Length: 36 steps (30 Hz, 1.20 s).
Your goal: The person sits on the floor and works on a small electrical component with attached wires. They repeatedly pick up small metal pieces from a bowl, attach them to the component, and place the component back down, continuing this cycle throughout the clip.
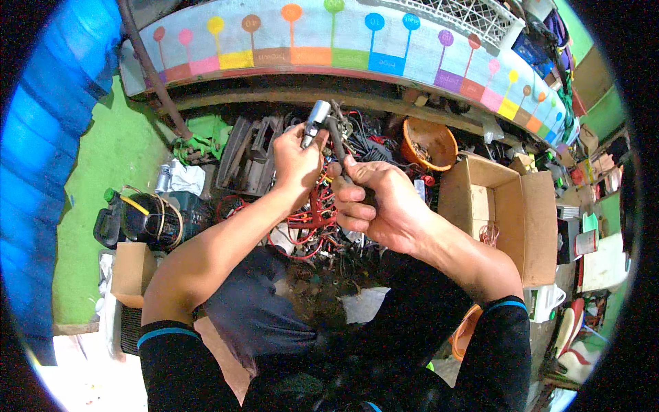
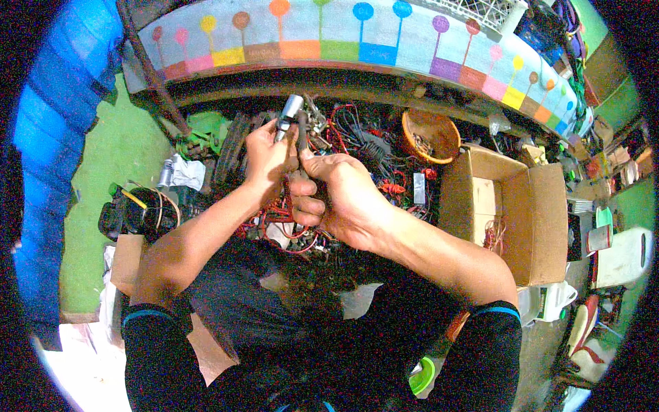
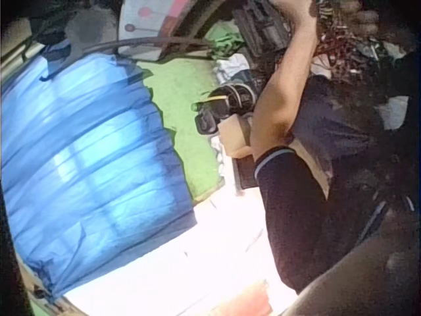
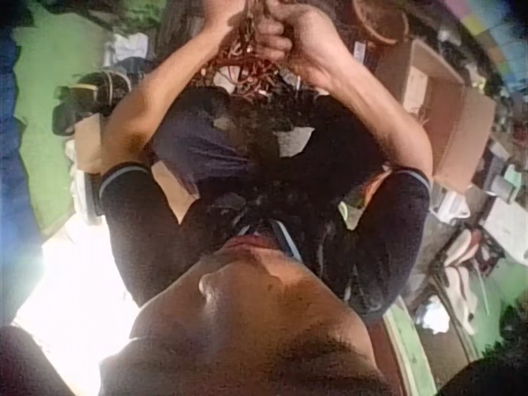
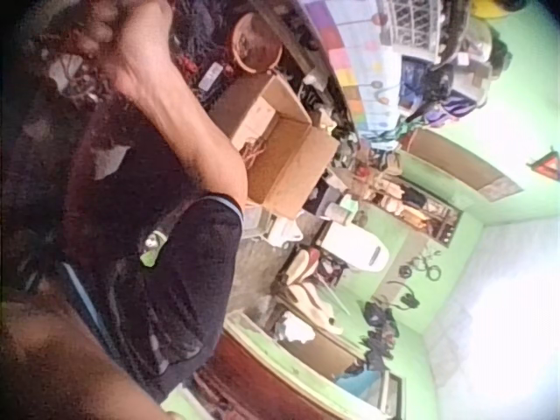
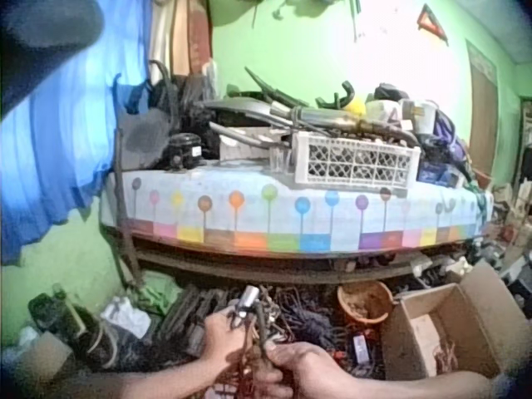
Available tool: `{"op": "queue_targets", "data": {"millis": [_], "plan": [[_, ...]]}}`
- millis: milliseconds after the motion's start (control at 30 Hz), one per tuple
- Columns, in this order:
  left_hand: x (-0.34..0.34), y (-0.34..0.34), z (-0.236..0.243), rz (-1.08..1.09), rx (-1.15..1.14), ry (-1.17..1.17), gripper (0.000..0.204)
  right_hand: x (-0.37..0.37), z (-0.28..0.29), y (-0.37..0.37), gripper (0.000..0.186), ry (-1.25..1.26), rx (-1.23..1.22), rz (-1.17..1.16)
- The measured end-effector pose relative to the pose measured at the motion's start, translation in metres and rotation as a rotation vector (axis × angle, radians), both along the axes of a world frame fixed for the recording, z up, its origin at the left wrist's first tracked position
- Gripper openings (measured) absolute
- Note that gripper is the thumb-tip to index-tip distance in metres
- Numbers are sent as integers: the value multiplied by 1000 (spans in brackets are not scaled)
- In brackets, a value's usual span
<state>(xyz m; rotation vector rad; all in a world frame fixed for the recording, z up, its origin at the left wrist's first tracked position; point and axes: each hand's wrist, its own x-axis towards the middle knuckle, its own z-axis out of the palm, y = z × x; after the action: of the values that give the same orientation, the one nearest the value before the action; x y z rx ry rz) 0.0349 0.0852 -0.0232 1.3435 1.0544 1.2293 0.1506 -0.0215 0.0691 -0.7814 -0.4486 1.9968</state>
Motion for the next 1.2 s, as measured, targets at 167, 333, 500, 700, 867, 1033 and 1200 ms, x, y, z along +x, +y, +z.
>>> {"op": "queue_targets", "data": {"millis": [167, 333, 500, 700, 867, 1033, 1200], "plan": [[0, -1, -2, -67, -229, -138, 13, 4, 1, 2, 23, -179, -10, 60], [-8, -1, -5, -80, -175, 71, 9, 16, 20, 3, 20, -424, -11, 90], [-17, 3, -7, -13, 8, 192, 17, 35, 3, 1, 28, -1512, 619, 208], [-32, 2, -12, -84, 87, 315, 25, 28, 2, -3, 21, -1804, 827, 54], [-41, 5, -13, -70, 186, 175, 21, 24, 10, -3, 12, -1993, 973, -59], [-41, 2, -16, -41, 145, 235, 24, 19, 10, -3, 28, -2214, 1168, -182], [-44, -14, 21, -121, 25, 346, 30, 25, 20, 5, 33, -2303, 1508, -379]]}}
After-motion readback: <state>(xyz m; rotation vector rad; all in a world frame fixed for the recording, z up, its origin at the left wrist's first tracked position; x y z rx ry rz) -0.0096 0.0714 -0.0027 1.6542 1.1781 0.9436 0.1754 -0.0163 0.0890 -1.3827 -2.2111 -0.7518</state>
